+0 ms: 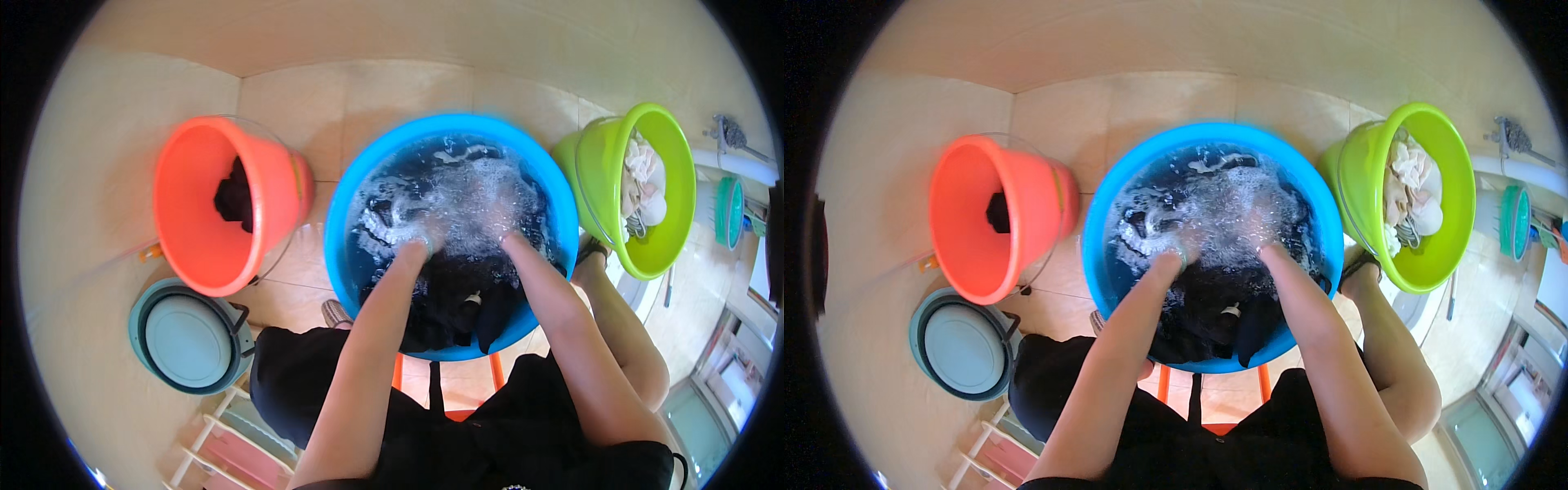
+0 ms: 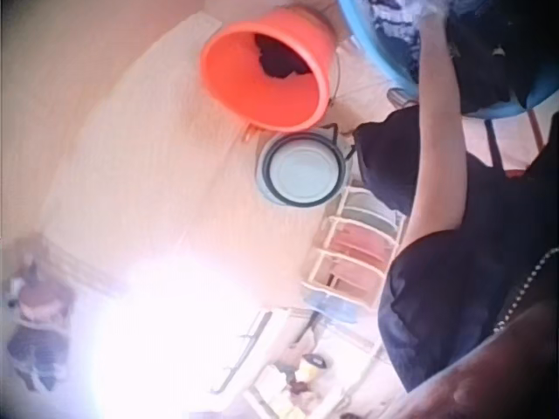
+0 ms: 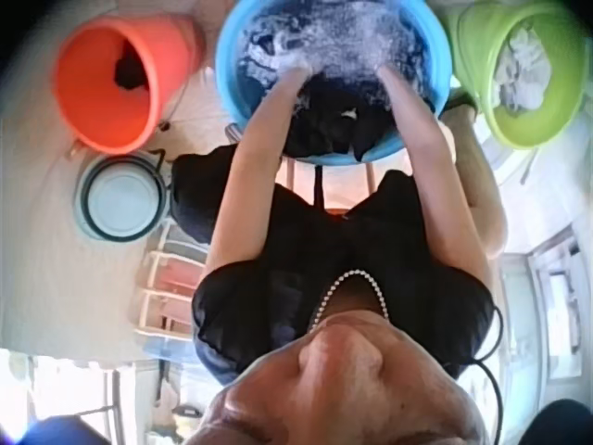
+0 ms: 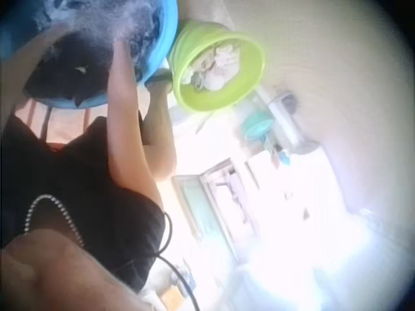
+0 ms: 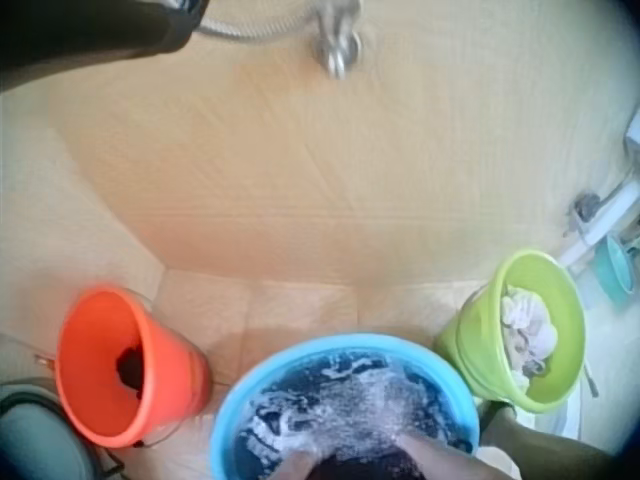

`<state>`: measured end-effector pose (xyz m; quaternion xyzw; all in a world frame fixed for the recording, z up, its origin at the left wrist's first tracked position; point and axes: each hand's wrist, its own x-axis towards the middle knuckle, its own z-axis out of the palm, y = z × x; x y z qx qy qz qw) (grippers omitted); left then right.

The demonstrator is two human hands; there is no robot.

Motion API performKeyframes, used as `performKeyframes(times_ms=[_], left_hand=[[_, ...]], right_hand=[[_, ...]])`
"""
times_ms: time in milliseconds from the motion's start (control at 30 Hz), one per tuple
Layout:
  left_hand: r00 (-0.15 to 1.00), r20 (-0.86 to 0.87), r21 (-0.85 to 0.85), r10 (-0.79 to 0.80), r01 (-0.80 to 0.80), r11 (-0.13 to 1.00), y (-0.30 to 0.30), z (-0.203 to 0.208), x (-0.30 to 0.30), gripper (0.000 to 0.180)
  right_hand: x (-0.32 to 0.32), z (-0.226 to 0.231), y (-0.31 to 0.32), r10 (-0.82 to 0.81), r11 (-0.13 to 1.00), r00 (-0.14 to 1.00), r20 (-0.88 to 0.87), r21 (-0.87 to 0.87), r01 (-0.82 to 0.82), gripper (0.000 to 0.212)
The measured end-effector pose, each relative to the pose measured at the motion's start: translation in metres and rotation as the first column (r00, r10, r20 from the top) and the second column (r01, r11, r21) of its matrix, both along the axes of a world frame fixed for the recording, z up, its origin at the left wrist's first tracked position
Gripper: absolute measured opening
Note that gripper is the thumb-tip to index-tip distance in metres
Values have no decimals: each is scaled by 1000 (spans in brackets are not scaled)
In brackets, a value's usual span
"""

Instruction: The person hand-washes dark-colored clothes in a blue basin filled with soapy water. They scrub and rinse each item individually, then transfer the washed clothes into a green bucket. The person also pours water from an orange bucket into the blue basin during the process.

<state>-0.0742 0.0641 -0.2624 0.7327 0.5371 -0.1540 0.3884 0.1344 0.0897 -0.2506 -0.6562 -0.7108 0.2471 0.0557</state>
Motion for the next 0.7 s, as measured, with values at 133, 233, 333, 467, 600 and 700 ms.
performKeyframes(times_ms=[133,233,333,467,600,700], left_hand=[[585,461,-247,667,-638,730,4,96,18,49],[42,593,-493,804,-770,404,-8,115,30,60],[-288,261,-834,921,-548,65,-6,190,33,78],[-365,244,-959,898,-231,167,-17,184,30,86],[-472,187,-930,861,196,310,-30,252,37,72],[-606,94,-884,790,314,346,-39,290,42,64]], right_hand=[[-10,123,-1,25,953,969,-245,299,51,36],[-12,175,-14,45,928,857,-513,339,154,40],[-10,229,-25,9,955,642,-766,197,222,43],[-16,286,-43,73,949,427,-901,194,248,44],[-21,343,-51,148,955,310,-939,218,203,41],[-25,371,-64,184,977,192,-964,200,69,41]])
